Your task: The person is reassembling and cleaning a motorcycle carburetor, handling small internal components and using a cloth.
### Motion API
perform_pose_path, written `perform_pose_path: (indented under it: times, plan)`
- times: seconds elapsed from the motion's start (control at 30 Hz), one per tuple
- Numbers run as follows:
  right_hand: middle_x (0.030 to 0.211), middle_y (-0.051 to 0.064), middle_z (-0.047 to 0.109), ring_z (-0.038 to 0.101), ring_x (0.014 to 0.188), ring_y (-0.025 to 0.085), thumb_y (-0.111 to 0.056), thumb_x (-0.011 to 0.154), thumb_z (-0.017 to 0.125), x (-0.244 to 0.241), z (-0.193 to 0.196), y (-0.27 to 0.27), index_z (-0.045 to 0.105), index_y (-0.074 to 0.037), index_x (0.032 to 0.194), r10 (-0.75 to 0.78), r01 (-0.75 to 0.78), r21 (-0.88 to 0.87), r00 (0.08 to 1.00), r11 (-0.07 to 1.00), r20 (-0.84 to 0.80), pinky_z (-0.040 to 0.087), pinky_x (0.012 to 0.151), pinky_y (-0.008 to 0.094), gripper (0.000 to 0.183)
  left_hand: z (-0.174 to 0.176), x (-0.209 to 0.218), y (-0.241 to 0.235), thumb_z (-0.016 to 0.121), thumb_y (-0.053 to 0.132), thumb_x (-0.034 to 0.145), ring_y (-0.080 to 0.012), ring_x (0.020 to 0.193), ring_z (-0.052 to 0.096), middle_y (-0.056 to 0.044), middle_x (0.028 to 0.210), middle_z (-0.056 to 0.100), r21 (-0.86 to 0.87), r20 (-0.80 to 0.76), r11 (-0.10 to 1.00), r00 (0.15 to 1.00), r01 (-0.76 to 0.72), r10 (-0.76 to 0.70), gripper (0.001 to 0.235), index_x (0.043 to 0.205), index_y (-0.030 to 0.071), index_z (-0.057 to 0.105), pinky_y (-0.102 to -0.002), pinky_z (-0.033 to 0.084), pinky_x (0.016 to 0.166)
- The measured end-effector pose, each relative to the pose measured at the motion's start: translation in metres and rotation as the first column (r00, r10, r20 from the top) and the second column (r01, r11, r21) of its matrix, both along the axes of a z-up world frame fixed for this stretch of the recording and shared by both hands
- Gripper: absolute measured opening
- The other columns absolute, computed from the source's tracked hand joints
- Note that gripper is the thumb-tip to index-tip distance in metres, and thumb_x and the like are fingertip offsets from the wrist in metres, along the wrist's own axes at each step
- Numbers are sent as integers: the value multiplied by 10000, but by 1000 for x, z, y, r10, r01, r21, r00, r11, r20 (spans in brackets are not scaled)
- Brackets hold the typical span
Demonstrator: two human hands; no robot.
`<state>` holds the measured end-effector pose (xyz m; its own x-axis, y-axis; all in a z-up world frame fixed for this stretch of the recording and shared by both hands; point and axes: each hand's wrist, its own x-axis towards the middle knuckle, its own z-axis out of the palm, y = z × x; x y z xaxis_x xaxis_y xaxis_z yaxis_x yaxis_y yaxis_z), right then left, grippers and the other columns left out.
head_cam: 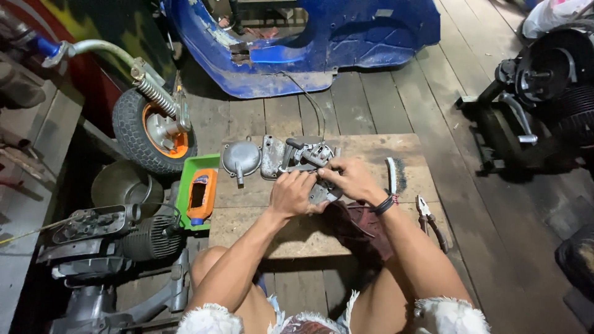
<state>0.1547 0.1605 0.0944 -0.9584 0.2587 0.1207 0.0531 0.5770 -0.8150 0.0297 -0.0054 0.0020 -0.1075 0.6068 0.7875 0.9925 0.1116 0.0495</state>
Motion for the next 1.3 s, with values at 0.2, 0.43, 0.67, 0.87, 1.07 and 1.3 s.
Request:
perform_pose_path:
  times: [0.2, 0.43, 0.67, 0.87, 1.07, 1.3]
  plan:
    - [789, 152, 742, 705, 802, 315, -407, 928, 699, 0, 9, 12, 757, -108, 868, -1, 2, -15, 997, 1000, 73, 520, 797, 424, 310, 4, -1, 3, 375, 694, 924, -216, 714, 584, -20, 781, 516, -30, 16, 1000, 1000, 2, -1, 671, 1195, 124, 603, -347, 483, 624]
    - [683, 61, 705, 636, 665, 169, -364, 921, 720, 3, 0, 12, 764, -150, 896, -25, 23, -49, 999, 999, -40, 502, 684, 336, 221, 4, 0, 3, 323, 737, 909, -210, 695, 588, -17, 765, 514, -44, 65, 998, 997, 45, -43, 714, 1186, 141, 601, -344, 485, 631]
    - [662, 58, 686, 634, 654, 161, -353, 919, 715, 5, 2, -5, 752, -166, 906, -15, 12, -81, 999, 997, -34, 513, 672, 321, 191, -3, 4, -10, 333, 717, 929, -232, 707, 585, -28, 767, 494, -44, 100, 989, 985, 144, -139, 685, 1124, 117, 600, -350, 503, 645]
    - [689, 103, 709, 668, 664, 224, -331, 924, 718, 12, -1, -11, 735, -137, 908, -36, 36, -49, 999, 998, 13, 532, 689, 354, 195, -14, 3, -8, 369, 736, 915, -252, 703, 586, -40, 765, 477, -75, 189, 965, 953, 253, -235, 685, 1059, 102, 586, -364, 499, 617]
    - [720, 144, 715, 674, 690, 276, -356, 926, 701, 14, -23, -5, 735, -128, 913, -97, 109, -122, 990, 987, 101, 528, 706, 410, 230, -35, 8, 0, 390, 722, 935, -260, 720, 603, -59, 773, 490, -144, 297, 942, 921, 302, -250, 671, 1045, 85, 570, -373, 510, 630]
    - [687, 112, 725, 647, 677, 196, -340, 932, 696, 23, -35, -5, 725, -111, 831, -114, 146, -255, 984, 956, 133, 525, 702, 364, 252, -11, 15, -10, 419, 779, 897, -233, 748, 644, -44, 797, 554, -178, 323, 914, 899, 364, -295, 711, 1123, 119, 559, -391, 539, 782]
